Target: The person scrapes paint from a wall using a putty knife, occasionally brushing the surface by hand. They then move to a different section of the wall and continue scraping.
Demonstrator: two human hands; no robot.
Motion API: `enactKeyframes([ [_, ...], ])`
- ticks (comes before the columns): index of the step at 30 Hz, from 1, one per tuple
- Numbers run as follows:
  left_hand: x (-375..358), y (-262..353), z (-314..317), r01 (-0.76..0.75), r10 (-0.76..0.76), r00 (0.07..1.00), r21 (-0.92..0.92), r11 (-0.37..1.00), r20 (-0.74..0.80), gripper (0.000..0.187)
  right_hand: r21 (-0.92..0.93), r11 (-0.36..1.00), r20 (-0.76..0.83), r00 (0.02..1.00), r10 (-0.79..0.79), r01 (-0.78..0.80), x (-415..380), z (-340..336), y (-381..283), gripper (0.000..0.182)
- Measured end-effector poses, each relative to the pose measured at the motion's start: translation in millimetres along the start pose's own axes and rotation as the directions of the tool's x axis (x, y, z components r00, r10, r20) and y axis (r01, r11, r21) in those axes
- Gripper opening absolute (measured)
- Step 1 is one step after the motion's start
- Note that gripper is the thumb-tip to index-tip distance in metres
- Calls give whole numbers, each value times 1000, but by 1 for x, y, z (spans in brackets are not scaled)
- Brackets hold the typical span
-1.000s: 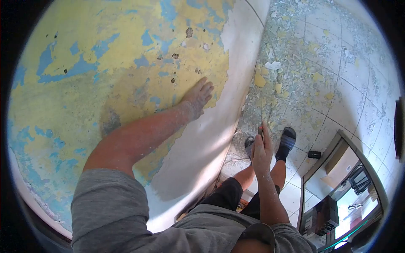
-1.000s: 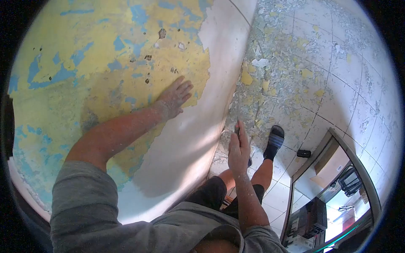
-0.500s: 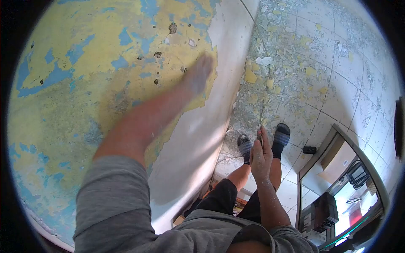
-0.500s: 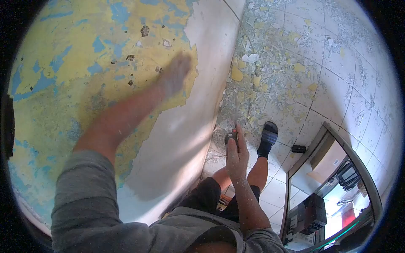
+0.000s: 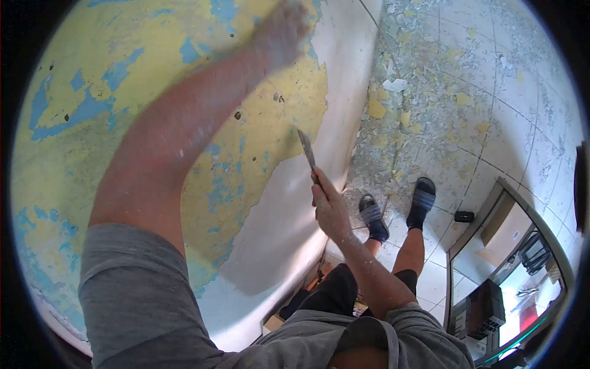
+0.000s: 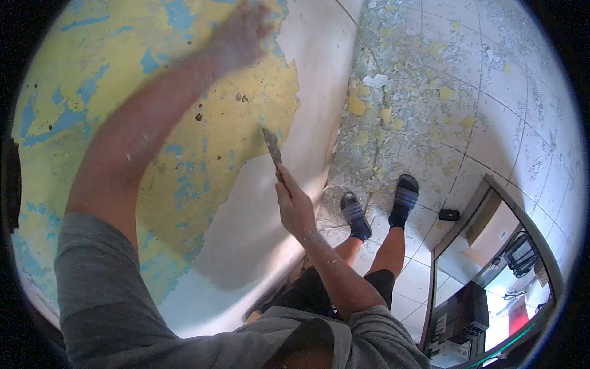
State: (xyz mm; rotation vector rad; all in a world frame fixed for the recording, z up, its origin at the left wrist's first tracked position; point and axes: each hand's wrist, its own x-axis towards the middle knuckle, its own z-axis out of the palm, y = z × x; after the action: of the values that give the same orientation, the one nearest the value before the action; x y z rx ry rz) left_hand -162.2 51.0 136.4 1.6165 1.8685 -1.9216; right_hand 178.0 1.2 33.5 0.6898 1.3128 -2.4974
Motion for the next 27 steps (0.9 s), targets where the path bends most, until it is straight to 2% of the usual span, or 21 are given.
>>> enactKeyframes([
  [1, -11, 31, 13, -23, 10, 996, -140, 990, -93, 56, 2, 1000, -8, 1000, 13, -13, -5, 8, 8, 46],
  [3, -43, 74, 4, -251, 257, 966, -158, 955, 16, 54, 23, 1000, -50, 999, -4, 5, 4, 18, 25, 46],
  [4, -44, 74, -2, -253, 257, 966, -150, 956, 9, 54, 34, 999, -91, 996, -18, 21, 8, 18, 28, 46],
  [6, -46, 72, -3, -387, 412, 910, -268, 882, 41, 53, -74, 994, -134, 987, -90, 81, 50, 7, 15, 45],
  [7, -29, 63, 13, -254, 261, 965, -289, 923, -15, 53, -114, 983, -160, 974, -158, 141, 78, 2, 14, 45],
  [9, -1, 13, 5, -31, 10, 995, -218, 976, -95, 53, -134, 980, -188, 967, -173, 150, 119, -13, -17, 45],
  [10, 2, -16, -36, 40, -26, 993, -121, 992, 112, 58, -127, 980, -190, 966, -177, 154, 128, -12, -23, 45],
  [11, 5, -35, -69, 90, -82, 947, -12, 996, 311, 63, -85, 977, -205, 956, -209, 195, 132, -9, -32, 45],
  [12, 5, -31, -50, 89, -80, 944, -12, 996, 319, 63, -46, 972, -218, 948, -234, 229, 131, -5, -39, 46],
  [13, 3, -23, -16, 101, -96, 992, -62, 993, 81, 59, -114, 982, -181, 969, -166, 147, 113, 3, -39, 45],
  [14, 0, -15, 7, 105, -122, 979, -109, 988, -166, 54, -74, 996, -141, 988, -68, 58, 83, 14, -38, 44],
  [15, -17, -2, 4, -25, 11, 996, -140, 990, -94, 57, -112, 987, -130, 983, -127, 113, 58, 29, -14, 45],
  [16, -34, 18, -2, -191, 200, 979, -144, 971, 47, 57, -114, 993, -44, 999, -32, 27, 24, 37, -6, 47],
  [17, -51, 34, -9, -346, 375, 909, -168, 923, 185, 58, -127, 969, -72, 972, -224, 214, -3, 49, 20, 48],
  [19, -95, 36, -7, -517, 553, 832, -406, 754, -33, 59, -89, 975, -45, 977, -208, 204, -17, 52, 28, 48],
  [20, -90, 30, -11, -524, 559, 828, -405, 749, -37, 59, -90, 979, -43, 981, -188, 184, -10, 46, 23, 48],
  [22, -61, 0, -18, -320, 334, 942, -319, 892, -10, 62, -159, 986, -38, 998, -55, 48, 41, 20, -21, 45],
  [24, -22, -27, -2, -66, 33, 989, -235, 970, -145, 64, -255, 959, -108, 981, -159, 127, 94, -5, -54, 44],
  [25, -17, -33, -20, -67, 34, 989, -234, 970, -144, 64, -253, 959, -108, 982, -158, 127, 106, -8, -54, 44],
  [26, -8, -41, -53, 32, -19, 995, -132, 991, 97, 65, -245, 950, -112, 968, -225, 193, 114, -10, -50, 45],
  [27, -5, -41, -70, 103, -93, 940, -13, 995, 328, 66, -241, 937, -114, 951, -288, 254, 116, -13, -46, 45],
])
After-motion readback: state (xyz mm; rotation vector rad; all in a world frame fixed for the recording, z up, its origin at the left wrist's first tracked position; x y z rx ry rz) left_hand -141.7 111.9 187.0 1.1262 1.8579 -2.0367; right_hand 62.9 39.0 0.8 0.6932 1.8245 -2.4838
